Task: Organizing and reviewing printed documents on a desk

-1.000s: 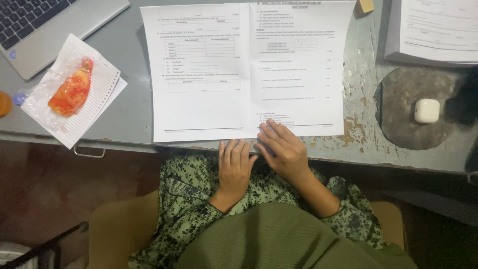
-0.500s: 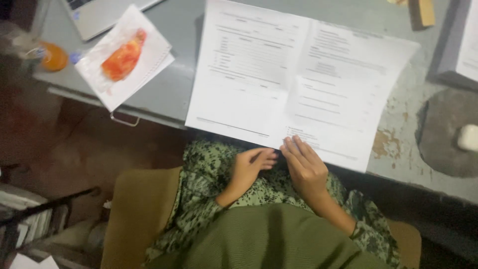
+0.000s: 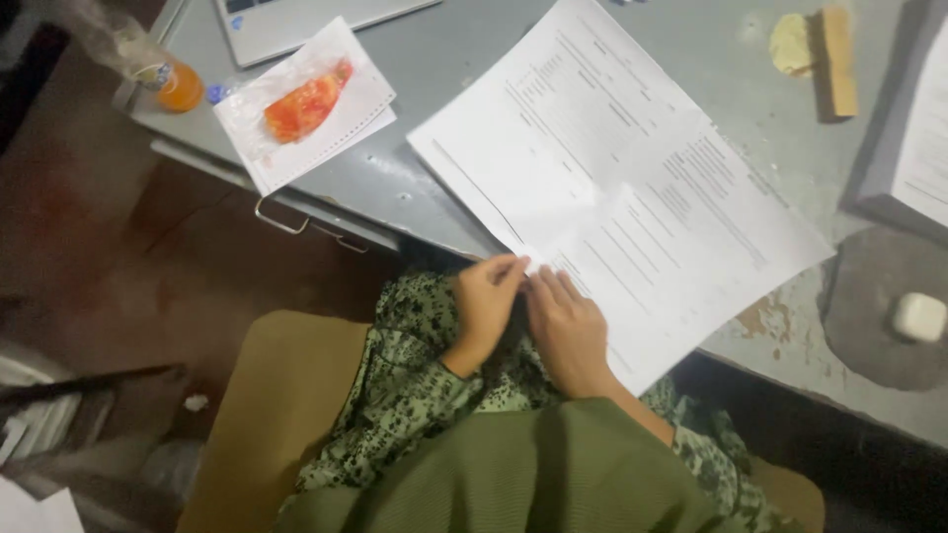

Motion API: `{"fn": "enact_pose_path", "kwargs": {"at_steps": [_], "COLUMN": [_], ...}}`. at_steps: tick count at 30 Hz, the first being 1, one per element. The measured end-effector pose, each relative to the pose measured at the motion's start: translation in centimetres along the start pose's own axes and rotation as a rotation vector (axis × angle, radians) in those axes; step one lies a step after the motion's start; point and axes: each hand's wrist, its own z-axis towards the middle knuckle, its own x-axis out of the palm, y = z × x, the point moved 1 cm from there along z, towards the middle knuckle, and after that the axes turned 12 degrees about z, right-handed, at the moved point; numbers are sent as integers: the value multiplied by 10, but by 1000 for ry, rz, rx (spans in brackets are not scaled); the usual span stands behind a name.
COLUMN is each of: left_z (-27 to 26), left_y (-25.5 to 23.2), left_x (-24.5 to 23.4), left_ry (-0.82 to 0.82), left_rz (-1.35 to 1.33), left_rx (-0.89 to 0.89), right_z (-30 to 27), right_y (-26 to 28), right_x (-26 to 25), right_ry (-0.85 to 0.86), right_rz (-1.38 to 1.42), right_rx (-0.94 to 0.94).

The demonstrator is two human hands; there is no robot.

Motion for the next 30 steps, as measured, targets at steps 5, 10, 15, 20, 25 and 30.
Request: {"fn": "enact_pose_path", "kwargs": {"at_steps": [5, 10, 15, 20, 25, 30], "left_z": [75, 136, 155, 158, 162, 157], "left_y": [-12, -43, -67, -42, -25, -34], "left_x": [-27, -36, -32, -23, -16, -22], "left_ry": [267, 623, 748, 661, 558, 535], "left_rz": [71, 35, 184, 52, -74, -56], "left_rx": [-81, -321, -317, -349, -380, -355], "right_z": [32, 75, 91, 83, 90, 92], "right_y": [-25, -84, -94, -108, -106, -107], "right_x": [-32, -23, -21, -6, -1, 3], "right_ry": [526, 589, 982, 943, 939, 932], "right_rz": [279, 44, -15, 16, -5, -40], "right_rx": [46, -185, 42, 38, 48, 33]}}
